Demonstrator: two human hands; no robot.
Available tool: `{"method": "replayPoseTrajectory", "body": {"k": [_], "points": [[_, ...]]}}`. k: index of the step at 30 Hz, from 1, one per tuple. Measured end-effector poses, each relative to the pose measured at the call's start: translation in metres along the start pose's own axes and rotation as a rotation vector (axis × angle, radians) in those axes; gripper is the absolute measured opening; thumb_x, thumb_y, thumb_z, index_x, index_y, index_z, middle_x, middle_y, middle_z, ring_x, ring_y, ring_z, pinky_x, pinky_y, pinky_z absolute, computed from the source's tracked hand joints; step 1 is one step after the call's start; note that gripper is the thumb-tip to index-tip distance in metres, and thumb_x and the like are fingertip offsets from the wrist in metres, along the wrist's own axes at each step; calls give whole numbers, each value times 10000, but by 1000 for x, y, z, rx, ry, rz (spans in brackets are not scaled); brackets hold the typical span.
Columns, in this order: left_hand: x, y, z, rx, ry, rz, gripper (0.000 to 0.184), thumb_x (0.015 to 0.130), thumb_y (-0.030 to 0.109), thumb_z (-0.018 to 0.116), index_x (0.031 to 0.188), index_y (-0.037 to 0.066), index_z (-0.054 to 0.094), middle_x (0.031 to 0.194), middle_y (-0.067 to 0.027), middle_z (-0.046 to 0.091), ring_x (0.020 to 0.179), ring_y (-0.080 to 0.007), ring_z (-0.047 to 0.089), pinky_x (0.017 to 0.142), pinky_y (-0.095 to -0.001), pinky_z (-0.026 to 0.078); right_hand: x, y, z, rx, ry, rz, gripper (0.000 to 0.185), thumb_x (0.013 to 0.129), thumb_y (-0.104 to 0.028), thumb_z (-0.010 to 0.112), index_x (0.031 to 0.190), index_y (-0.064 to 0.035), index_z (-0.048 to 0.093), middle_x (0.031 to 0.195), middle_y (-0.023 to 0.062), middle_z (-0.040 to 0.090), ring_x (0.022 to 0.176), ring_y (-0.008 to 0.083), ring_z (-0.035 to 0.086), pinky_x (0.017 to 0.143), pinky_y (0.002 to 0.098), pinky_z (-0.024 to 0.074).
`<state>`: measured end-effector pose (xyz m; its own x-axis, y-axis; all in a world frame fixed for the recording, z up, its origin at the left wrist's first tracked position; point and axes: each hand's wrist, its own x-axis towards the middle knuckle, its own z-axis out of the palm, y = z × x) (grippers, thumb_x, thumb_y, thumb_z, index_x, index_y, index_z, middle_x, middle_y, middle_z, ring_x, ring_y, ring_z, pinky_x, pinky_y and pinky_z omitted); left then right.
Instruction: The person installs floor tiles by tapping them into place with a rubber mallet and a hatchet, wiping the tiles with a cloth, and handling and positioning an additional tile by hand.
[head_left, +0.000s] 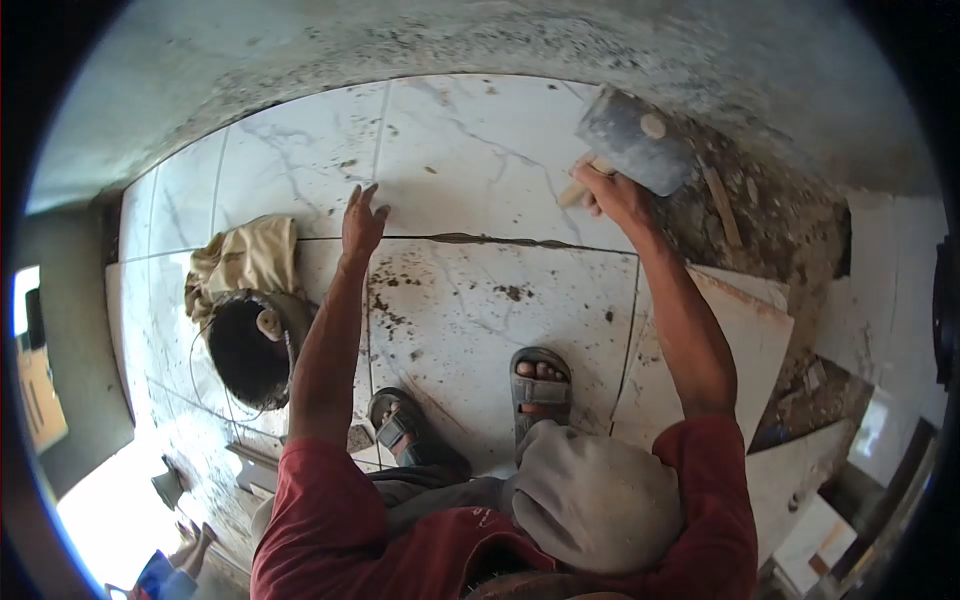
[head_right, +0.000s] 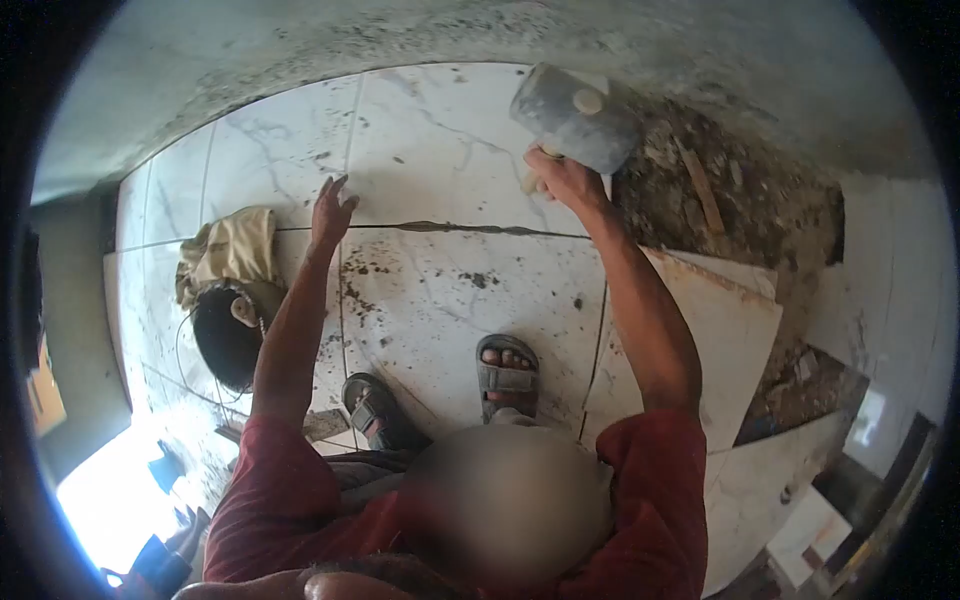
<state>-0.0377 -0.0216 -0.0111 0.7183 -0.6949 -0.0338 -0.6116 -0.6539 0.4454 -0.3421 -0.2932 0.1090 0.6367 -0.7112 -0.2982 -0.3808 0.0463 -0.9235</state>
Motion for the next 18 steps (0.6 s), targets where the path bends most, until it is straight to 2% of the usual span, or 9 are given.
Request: {"method": "replayPoseTrajectory", "body": {"k": [5, 6, 8, 10, 11, 13, 14, 16, 18], "points": [[-33, -47, -7, -141, 13, -38, 484, 791, 169, 662, 1241, 40, 540, 1301, -190, 522, 1226, -341, 474, 1012, -401, 387, 13, -22, 41, 213, -76, -187, 212, 834, -254, 616, 884, -49, 635, 658, 17, 566, 488, 83, 493, 410, 259, 386], [-36, -35, -17, -130, -33, -139, 451, 798, 168, 646, 1220, 42, 550, 1266, -203, 543, 1158, -364, 525, 963, -405, 428, 23, -6, 50, 75, -62, -195, 204, 831, -246, 617, 871, -47, 640, 655, 15, 568, 486, 83, 492, 410, 259, 387], [-39, -35, -21, -137, -59, -159, 421, 799, 153, 633, 1200, 48, 558, 1254, -209, 548, 1129, -376, 540, 940, -411, 444, 40, 11, 53, -182, -51, -299, 192, 829, -233, 622, 837, -42, 646, 662, 15, 577, 472, 78, 486, 398, 253, 374], [-37, -39, -28, -155, -91, -170, 393, 801, 139, 621, 1181, 54, 566, 1243, -216, 552, 1100, -387, 555, 916, -417, 460, 33, -23, 61, -100, -93, -238, 191, 832, -233, 620, 836, -44, 645, 661, 13, 573, 473, 77, 482, 403, 249, 370], [-39, -41, -29, -159, -69, -92, 378, 804, 112, 594, 1177, 56, 561, 1248, -224, 544, 1104, -391, 550, 914, -426, 462, 25, -38, 65, -22, -118, -151, 190, 836, -234, 618, 834, -47, 644, 659, 11, 570, 474, 76, 479, 407, 245, 367], [-46, -47, -24, -170, -40, 63, 357, 811, 56, 539, 1168, 60, 549, 1260, -239, 528, 1113, -398, 540, 911, -443, 466, 22, -48, 77, 51, -93, -177, 192, 836, -239, 608, 829, -50, 637, 651, 15, 563, 477, 81, 487, 403, 240, 366], [-53, -51, -22, -176, -54, 54, 357, 811, 56, 539, 1168, 60, 549, 1260, -239, 528, 1113, -398, 540, 911, -443, 466, 25, -51, 81, 47, -105, -217, 196, 841, -248, 598, 834, -56, 637, 648, 11, 559, 474, 83, 483, 405, 241, 371], [-51, -58, -19, -131, -6, 217, 436, 827, 86, 549, 1260, 50, 510, 1306, -216, 506, 1180, -364, 509, 968, -407, 436, 47, -36, 81, 31, -106, -266, 201, 847, -258, 588, 840, -63, 636, 646, 8, 555, 472, 86, 479, 408, 243, 377], [-57, -57, -13, -112, 3, 206, 423, 821, 59, 531, 1244, 55, 510, 1326, -223, 478, 1178, -383, 499, 963, -423, 442, 76, 13, 79, -568, -26, -983, 262, 833, -343, 608, 812, -83, 595, 654, 9, 563, 537, 128, 517, 515, 311, 434]]}}
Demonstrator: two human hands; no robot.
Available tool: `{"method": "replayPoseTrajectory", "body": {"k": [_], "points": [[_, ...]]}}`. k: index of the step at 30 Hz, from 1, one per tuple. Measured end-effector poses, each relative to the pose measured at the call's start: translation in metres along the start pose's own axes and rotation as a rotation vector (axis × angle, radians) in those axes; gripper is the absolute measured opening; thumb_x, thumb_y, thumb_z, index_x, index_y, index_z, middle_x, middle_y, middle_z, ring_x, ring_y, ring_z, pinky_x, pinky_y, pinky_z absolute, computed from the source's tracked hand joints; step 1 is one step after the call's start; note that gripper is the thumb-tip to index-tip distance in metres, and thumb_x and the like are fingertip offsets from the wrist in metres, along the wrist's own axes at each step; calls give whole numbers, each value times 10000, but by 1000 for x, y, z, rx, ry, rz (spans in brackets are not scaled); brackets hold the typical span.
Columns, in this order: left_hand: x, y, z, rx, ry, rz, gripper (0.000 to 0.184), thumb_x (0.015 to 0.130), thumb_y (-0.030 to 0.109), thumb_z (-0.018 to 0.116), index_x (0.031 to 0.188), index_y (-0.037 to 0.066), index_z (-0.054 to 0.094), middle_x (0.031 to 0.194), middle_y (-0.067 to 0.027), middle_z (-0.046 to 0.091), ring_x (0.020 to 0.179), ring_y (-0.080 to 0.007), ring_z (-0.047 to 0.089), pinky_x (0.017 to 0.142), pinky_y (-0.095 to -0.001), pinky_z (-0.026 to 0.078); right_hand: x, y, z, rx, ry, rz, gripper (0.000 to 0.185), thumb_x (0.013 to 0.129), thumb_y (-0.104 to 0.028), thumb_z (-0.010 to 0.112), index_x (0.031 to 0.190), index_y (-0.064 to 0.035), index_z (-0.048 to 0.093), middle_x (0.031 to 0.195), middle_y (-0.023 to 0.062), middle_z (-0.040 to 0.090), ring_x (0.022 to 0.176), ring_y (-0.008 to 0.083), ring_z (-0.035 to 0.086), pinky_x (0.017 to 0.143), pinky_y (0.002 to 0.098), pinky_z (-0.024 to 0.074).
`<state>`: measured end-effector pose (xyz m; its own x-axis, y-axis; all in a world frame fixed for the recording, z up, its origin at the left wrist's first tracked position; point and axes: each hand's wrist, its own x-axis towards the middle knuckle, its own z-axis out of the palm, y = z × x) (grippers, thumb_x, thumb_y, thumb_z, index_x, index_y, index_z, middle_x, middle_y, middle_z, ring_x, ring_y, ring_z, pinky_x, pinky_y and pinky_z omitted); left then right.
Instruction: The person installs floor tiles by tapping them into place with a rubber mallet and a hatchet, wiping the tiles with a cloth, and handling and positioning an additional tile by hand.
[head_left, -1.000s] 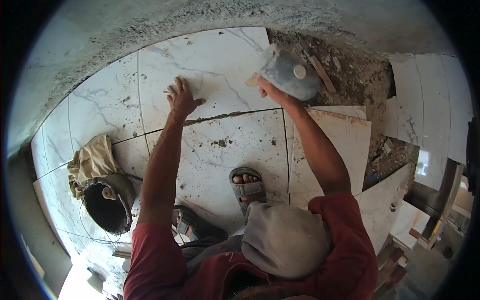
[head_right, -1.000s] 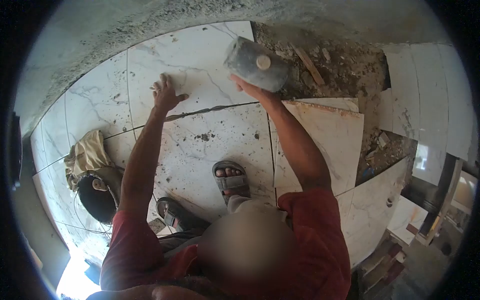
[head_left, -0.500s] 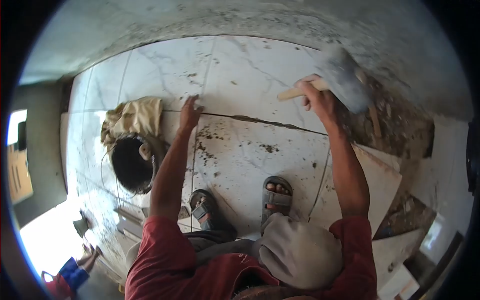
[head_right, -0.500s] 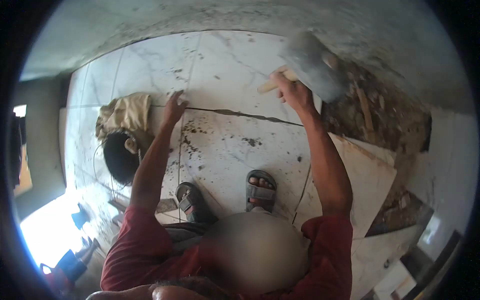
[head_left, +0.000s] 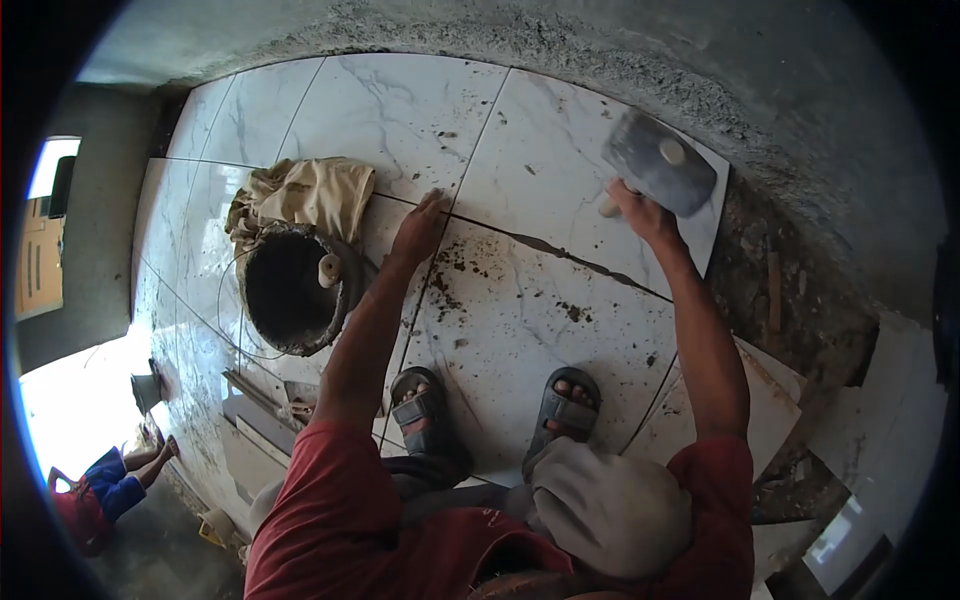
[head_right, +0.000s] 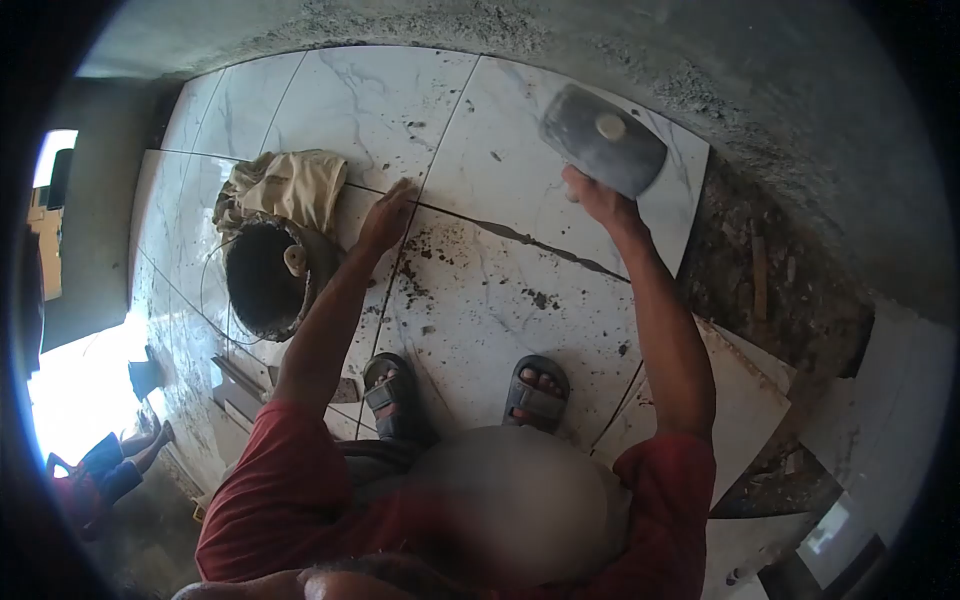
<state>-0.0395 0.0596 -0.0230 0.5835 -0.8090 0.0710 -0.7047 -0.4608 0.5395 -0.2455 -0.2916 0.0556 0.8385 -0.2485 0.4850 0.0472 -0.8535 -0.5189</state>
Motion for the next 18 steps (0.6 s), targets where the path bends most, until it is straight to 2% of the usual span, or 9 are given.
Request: {"method": "replayPoseTrajectory", "body": {"k": [1, 3, 4, 7, 11, 12, 14, 16, 18], "points": [[-5, 6, 0, 29, 4, -19, 414, 816, 31, 513, 1229, 60, 511, 1346, -229, 450, 1176, -402, 490, 958, -438, 448, 11, -19, -13, -7, -1, -3, 262, 833, -343, 608, 812, -83, 595, 654, 9, 563, 537, 128, 517, 515, 311, 434], [-17, 29, -4, -21, -29, -89, 418, 820, 30, 516, 1237, 44, 500, 1338, -220, 455, 1176, -398, 491, 970, -432, 440, 21, -56, -34, 341, -295, 770, 227, 871, -310, 579, 827, -90, 619, 641, -9, 520, 521, 86, 464, 475, 265, 397], [-17, 38, -5, -64, -52, -159, 423, 824, 28, 518, 1246, 28, 490, 1330, -211, 461, 1176, -394, 492, 983, -425, 432, 22, -54, -33, 341, -300, 769, 227, 871, -310, 579, 827, -90, 619, 641, -9, 520, 521, 86, 464, 475, 265, 397], [-30, 30, 13, 15, 85, -3, 494, 809, 18, 541, 1296, 38, 461, 1351, -200, 440, 1190, -360, 493, 996, -395, 420, 5, -34, -16, 360, -74, 538, 209, 857, -292, 597, 811, -88, 604, 641, 2, 519, 542, 94, 488, 488, 280, 411], [-31, 33, 12, -17, 69, -87, 487, 808, 22, 545, 1288, 40, 468, 1358, -194, 435, 1211, -349, 475, 994, -393, 424, 19, -9, -11, -490, 160, -552, 197, 882, -258, 579, 811, -76, 603, 641, -9, 521, 537, 62, 491, 464, 254, 411], [-28, 36, 7, 11, 38, -89, 487, 802, 19, 545, 1283, 29, 469, 1356, -189, 436, 1216, -350, 471, 997, -392, 423, 25, -22, -17, -138, -158, 69, 199, 869, -263, 580, 841, -67, 596, 723, 20, 554, 629, 116, 528, 592, 306, 448], [-26, 38, 8, 38, 1, -100, 488, 796, 17, 545, 1278, 19, 469, 1354, -185, 438, 1220, -351, 466, 999, -391, 422, 31, -39, -17, 238, -476, 686, 211, 857, -269, 581, 871, -58, 589, 805, 48, 586, 720, 169, 565, 720, 359, 485], [-28, 37, 15, 77, 48, -77, 514, 765, -3, 550, 1274, 22, 477, 1317, -173, 466, 1211, -353, 468, 995, -388, 426, 36, -47, -12, 585, -98, 608, 193, 854, -239, 584, 805, -53, 601, 625, 0, 526, 455, 73, 462, 398, 245, 389], [-29, 34, 20, 93, 42, -77, 514, 761, 0, 553, 1270, 32, 484, 1296, -170, 474, 1196, -356, 475, 990, -386, 429, 28, -38, 10, 491, -72, 555, 227, 836, -276, 593, 781, -56, 597, 616, -3, 526, 450, 85, 457, 417, 266, 391]]}}
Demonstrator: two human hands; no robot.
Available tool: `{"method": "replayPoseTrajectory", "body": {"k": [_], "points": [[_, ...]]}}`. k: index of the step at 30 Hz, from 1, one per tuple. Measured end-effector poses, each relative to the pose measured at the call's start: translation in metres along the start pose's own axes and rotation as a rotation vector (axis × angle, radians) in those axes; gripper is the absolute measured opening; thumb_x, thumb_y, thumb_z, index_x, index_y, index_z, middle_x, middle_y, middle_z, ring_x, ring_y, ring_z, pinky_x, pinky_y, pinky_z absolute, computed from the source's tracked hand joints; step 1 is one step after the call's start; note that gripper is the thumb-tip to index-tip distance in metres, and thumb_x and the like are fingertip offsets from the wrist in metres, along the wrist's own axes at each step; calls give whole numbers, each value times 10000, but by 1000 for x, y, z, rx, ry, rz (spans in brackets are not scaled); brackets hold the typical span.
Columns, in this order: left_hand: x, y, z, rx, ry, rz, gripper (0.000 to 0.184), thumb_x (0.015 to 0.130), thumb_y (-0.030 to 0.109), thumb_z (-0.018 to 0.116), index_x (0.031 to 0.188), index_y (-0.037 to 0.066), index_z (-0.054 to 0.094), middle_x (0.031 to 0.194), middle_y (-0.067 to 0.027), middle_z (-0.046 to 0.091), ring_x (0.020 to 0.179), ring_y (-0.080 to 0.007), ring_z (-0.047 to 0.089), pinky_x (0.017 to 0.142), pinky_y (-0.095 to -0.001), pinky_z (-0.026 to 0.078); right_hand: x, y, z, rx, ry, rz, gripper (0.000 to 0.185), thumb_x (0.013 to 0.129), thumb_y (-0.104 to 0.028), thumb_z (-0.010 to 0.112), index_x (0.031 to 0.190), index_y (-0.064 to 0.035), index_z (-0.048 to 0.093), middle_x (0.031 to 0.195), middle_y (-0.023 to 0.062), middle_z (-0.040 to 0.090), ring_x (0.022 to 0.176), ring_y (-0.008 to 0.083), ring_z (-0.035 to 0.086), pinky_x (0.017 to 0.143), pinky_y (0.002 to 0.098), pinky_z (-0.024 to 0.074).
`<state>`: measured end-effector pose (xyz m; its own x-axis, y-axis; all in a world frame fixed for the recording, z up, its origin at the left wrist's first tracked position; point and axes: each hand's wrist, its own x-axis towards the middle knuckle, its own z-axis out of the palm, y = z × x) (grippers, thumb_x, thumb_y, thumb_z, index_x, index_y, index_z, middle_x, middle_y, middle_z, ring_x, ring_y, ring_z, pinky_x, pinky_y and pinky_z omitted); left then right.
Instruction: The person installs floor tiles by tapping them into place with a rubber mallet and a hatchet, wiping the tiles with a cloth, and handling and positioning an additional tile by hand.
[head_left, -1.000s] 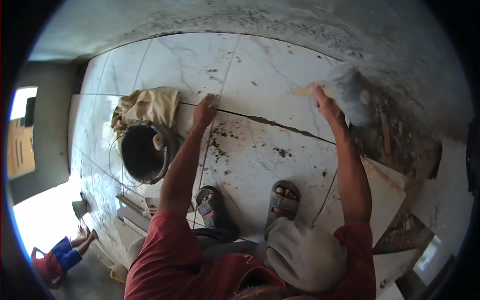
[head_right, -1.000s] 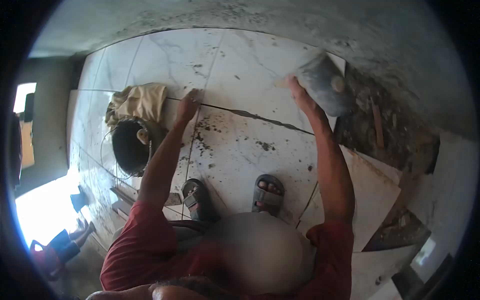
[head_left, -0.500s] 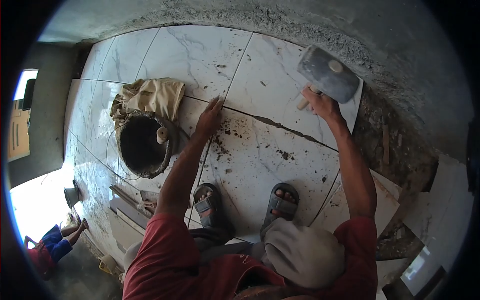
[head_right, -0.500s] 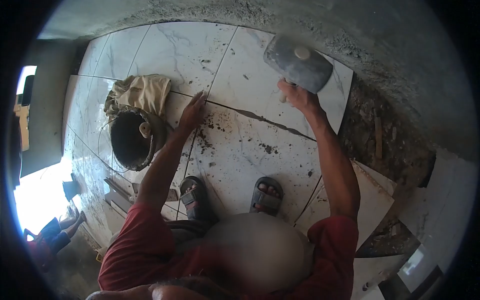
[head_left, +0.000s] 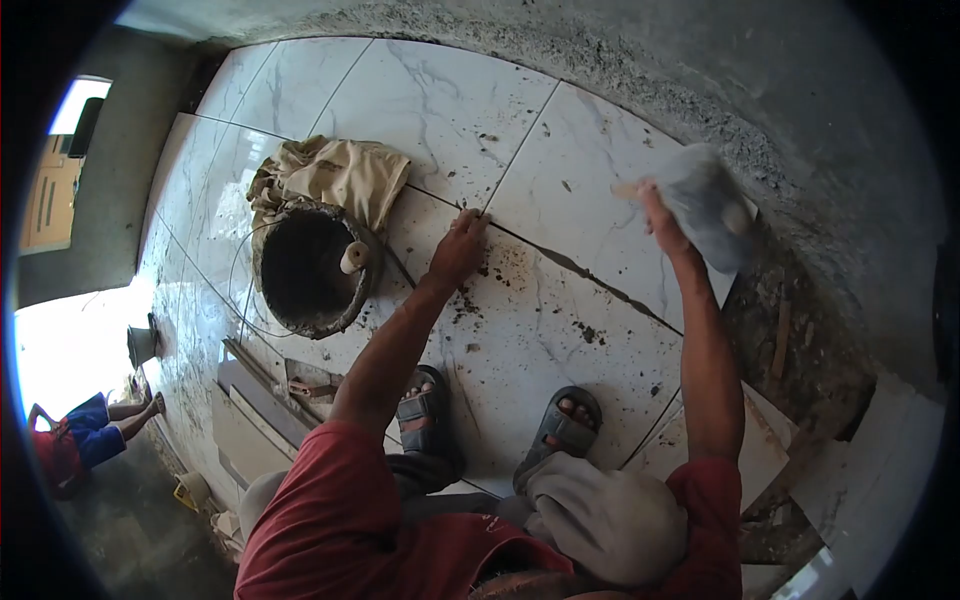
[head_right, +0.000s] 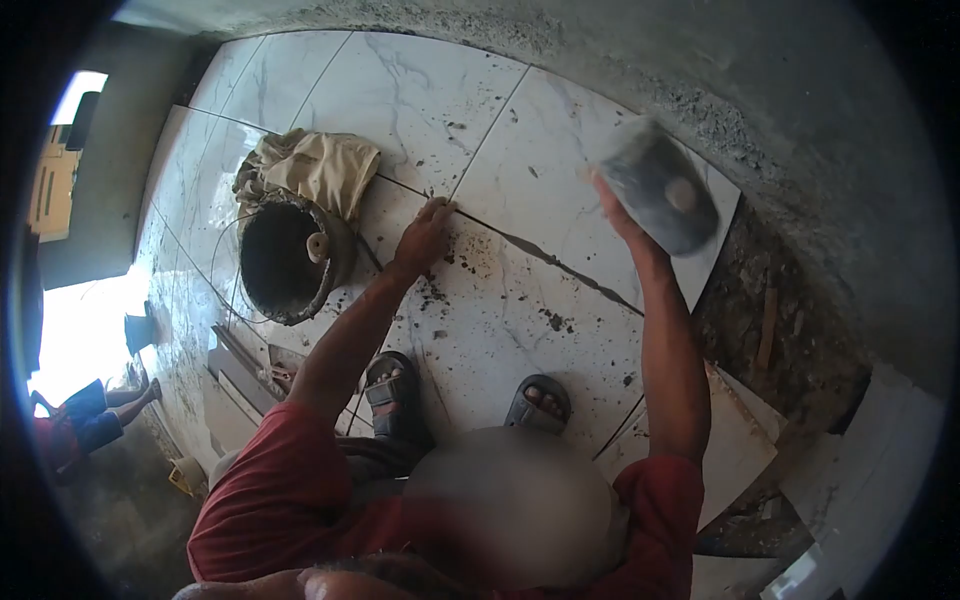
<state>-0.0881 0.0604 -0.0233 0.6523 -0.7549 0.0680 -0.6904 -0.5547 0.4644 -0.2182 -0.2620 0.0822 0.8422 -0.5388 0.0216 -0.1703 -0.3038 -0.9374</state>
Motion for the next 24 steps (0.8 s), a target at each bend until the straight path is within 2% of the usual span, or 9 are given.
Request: {"method": "replayPoseTrajectory", "body": {"k": [2, 6, 8, 9, 12, 17, 19, 22, 24], "points": [[3, -6, 4, 17, 6, 14, 515, 757, 3, 556, 1266, 42, 491, 1274, -167, 483, 1180, -358, 482, 985, -384, 433, 8, 3, -9, -50, -129, 230, 273, 817, -336, 595, 850, -65, 613, 621, 5, 546, 512, 91, 498, 464, 286, 420], [7, -6, 3, 7, -17, 40, 483, 766, 9, 551, 1245, 55, 509, 1267, -181, 464, 1161, -361, 485, 967, -394, 447, 20, -41, -4, 131, -16, 208, 160, 827, -205, 603, 821, -44, 603, 644, 19, 560, 442, 81, 466, 395, 252, 400], [-1, 2, -1, -39, -32, -22, 483, 767, 9, 548, 1246, 52, 509, 1273, -185, 455, 1162, -362, 484, 966, -401, 449, 32, -28, -2, 277, 10, -78, 156, 806, -200, 623, 813, -47, 592, 658, 26, 566, 440, 89, 478, 382, 263, 395], [1, 3, -2, -22, -21, -9, 501, 760, 1, 547, 1257, 53, 504, 1275, -187, 450, 1169, -363, 481, 966, -407, 449, 36, -13, 2, 278, 8, -80, 156, 806, -200, 623, 813, -47, 592, 658, 26, 566, 440, 89, 478, 382, 263, 395], [2, 5, -5, 3, -13, 7, 523, 756, -3, 548, 1273, 54, 496, 1278, -189, 446, 1184, -368, 473, 966, -416, 448, 44, -12, 3, 69, -28, 201, 147, 820, -185, 611, 819, -40, 587, 644, 27, 557, 441, 95, 483, 393, 259, 399], [3, 10, -9, 21, 19, 23, 495, 734, -13, 547, 1226, 37, 515, 1217, -155, 447, 1150, -367, 488, 965, -407, 461, 89, -24, 15, 299, 68, -45, 133, 799, -174, 618, 812, -45, 584, 615, 29, 543, 441, 99, 488, 379, 266, 397], [5, 8, -10, -19, -46, -22, 492, 777, 20, 561, 1264, 58, 503, 1295, -190, 435, 1214, -375, 454, 976, -410, 441, 96, -15, 21, 331, 51, -153, 134, 787, -172, 627, 811, -47, 583, 622, 33, 549, 443, 100, 492, 373, 271, 396], [6, 10, -13, -68, -66, -59, 489, 777, 12, 557, 1262, 58, 503, 1295, -185, 438, 1211, -369, 458, 981, -403, 437, 98, -21, 34, 151, -34, 221, 155, 774, -173, 640, 816, -32, 590, 603, 36, 541, 456, 106, 506, 365, 281, 397], [6, 11, -13, -55, -49, -52, 490, 776, 10, 555, 1260, 58, 503, 1292, -178, 442, 1209, -366, 461, 980, -400, 437, 103, -40, 41, 207, -29, 160, 165, 774, -187, 635, 812, -32, 593, 594, 36, 539, 457, 105, 506, 370, 279, 401]]}}
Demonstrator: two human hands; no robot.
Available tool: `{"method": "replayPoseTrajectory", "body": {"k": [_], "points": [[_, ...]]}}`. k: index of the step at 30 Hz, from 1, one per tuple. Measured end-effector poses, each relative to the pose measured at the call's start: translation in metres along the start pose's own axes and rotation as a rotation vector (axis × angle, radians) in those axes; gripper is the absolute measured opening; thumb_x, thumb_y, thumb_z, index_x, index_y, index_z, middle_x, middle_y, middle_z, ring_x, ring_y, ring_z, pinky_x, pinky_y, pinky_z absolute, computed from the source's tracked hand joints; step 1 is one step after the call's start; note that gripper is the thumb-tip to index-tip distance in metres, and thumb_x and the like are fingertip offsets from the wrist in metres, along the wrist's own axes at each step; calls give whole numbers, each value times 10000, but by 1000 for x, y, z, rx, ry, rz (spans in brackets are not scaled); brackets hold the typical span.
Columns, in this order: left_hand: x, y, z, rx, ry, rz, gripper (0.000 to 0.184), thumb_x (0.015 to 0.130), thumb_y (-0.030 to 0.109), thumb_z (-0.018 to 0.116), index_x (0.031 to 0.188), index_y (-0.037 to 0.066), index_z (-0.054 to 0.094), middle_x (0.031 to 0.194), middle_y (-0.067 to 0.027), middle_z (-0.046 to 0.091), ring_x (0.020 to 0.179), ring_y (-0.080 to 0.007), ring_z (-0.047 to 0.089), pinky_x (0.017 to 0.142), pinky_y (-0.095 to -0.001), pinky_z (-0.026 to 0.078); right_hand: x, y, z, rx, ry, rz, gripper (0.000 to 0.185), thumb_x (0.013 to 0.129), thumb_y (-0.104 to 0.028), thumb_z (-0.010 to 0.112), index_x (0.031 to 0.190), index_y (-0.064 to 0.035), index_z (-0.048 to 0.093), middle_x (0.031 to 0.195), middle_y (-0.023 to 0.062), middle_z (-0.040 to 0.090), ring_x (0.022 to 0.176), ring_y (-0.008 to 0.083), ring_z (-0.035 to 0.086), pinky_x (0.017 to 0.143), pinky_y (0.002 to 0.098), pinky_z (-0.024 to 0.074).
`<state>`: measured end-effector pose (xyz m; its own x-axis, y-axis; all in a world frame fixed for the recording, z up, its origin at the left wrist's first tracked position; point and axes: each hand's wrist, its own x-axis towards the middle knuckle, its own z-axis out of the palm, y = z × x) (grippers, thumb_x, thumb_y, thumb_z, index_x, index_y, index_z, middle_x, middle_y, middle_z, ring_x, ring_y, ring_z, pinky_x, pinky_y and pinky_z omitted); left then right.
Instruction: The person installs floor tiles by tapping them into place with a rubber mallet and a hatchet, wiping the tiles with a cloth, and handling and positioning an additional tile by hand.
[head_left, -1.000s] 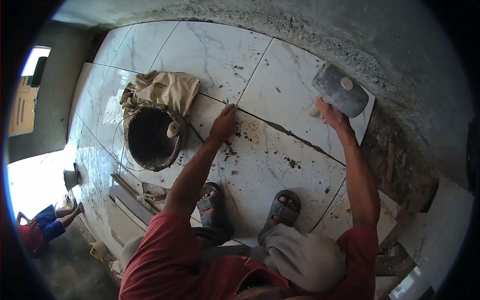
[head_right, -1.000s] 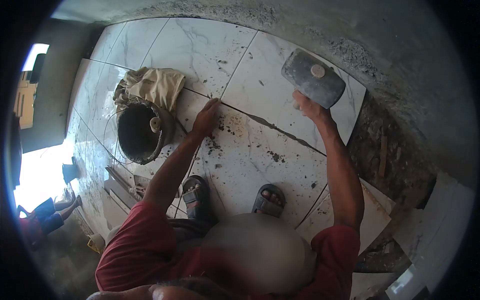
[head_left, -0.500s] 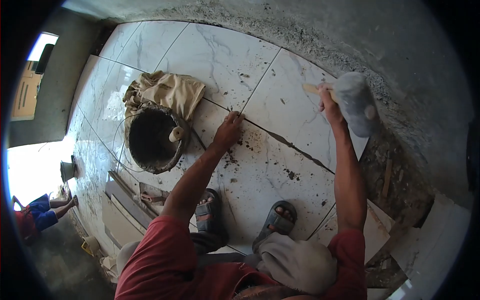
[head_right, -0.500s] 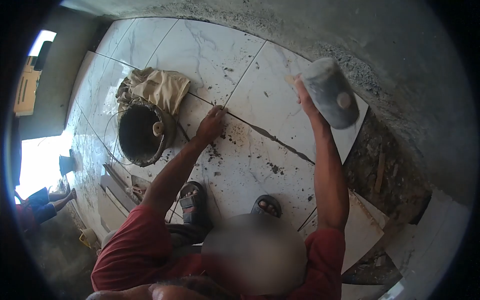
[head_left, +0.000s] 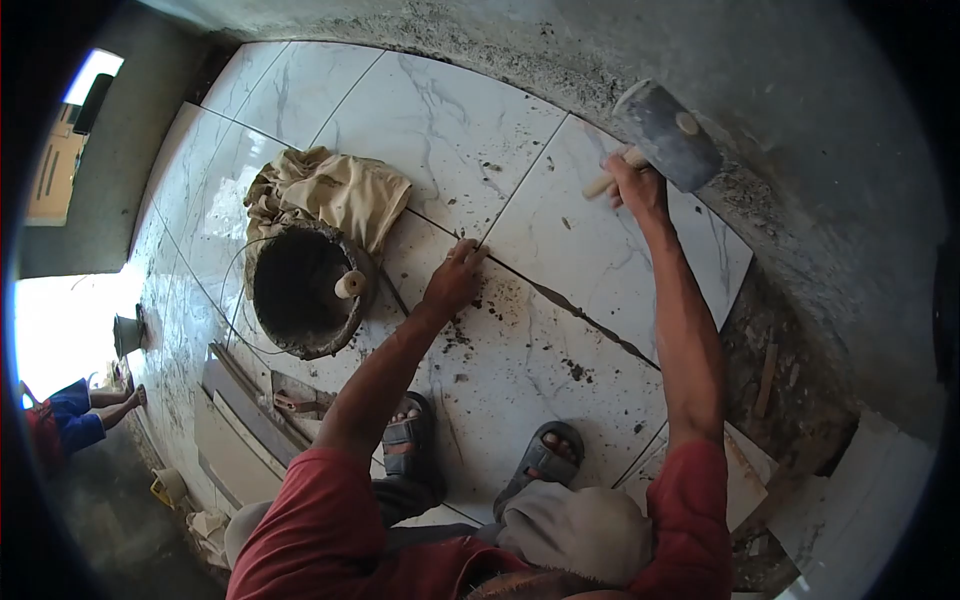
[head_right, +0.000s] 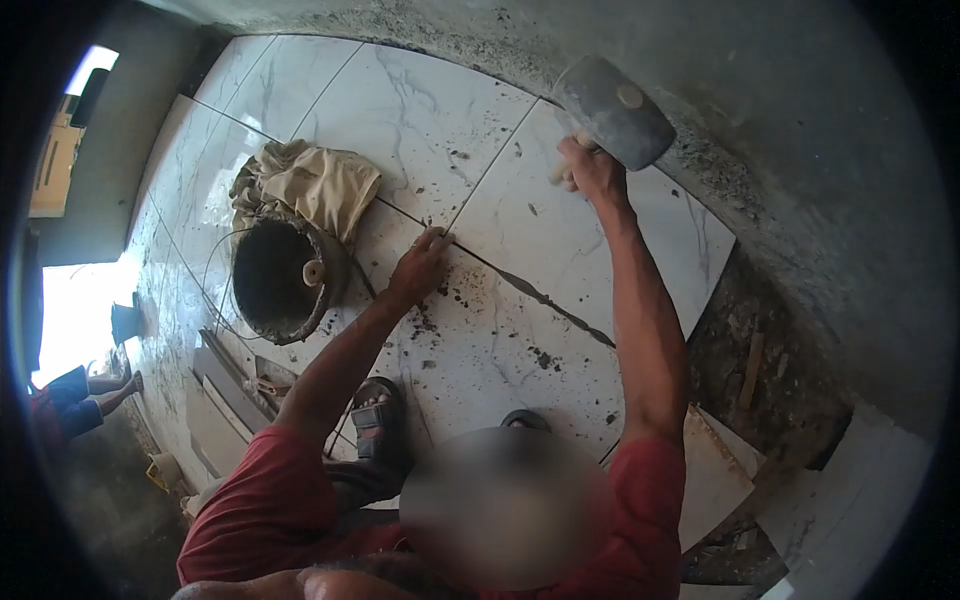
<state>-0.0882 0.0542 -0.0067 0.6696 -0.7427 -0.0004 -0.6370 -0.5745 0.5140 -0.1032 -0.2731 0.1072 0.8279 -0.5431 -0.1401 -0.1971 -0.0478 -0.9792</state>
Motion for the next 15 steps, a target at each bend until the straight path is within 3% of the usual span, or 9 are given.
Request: {"method": "replayPoseTrajectory", "body": {"k": [4, 8, 11, 15], "points": [[-1, -2, 2, 15, 71, 34, 507, 735, 3, 560, 1236, 58, 505, 1264, -156, 439, 1196, -371, 462, 980, -395, 448, 27, 4, 12, -11, -54, -196, 220, 780, -251, 623, 808, -33, 605, 589, 36, 548, 459, 105, 510, 392, 271, 424], [5, -5, -5, -19, 42, 20, 515, 737, 8, 565, 1245, 56, 495, 1253, -159, 446, 1205, -372, 456, 976, -378, 452, 40, 23, 17, -136, -17, -55, 261, 788, -299, 621, 803, -39, 613, 602, 33, 560, 468, 102, 512, 400, 262, 424], [-1, 2, -6, -130, -42, -87, 498, 778, -2, 539, 1270, 62, 499, 1337, -166, 435, 1261, -349, 423, 1027, -411, 395, 31, 21, 12, -147, -33, -1, 249, 787, -291, 632, 824, -45, 617, 602, 33, 566, 467, 100, 511, 395, 260, 410], [-13, 27, 17, 50, 18, 38, 496, 820, 86, 559, 1306, 56, 466, 1422, -170, 362, 1328, -357, 338, 1099, -479, 266, 10, 42, 6, -162, -66, -48, 226, 810, -256, 608, 875, -40, 615, 636, 23, 554, 470, 93, 487, 413, 253, 405]]}}
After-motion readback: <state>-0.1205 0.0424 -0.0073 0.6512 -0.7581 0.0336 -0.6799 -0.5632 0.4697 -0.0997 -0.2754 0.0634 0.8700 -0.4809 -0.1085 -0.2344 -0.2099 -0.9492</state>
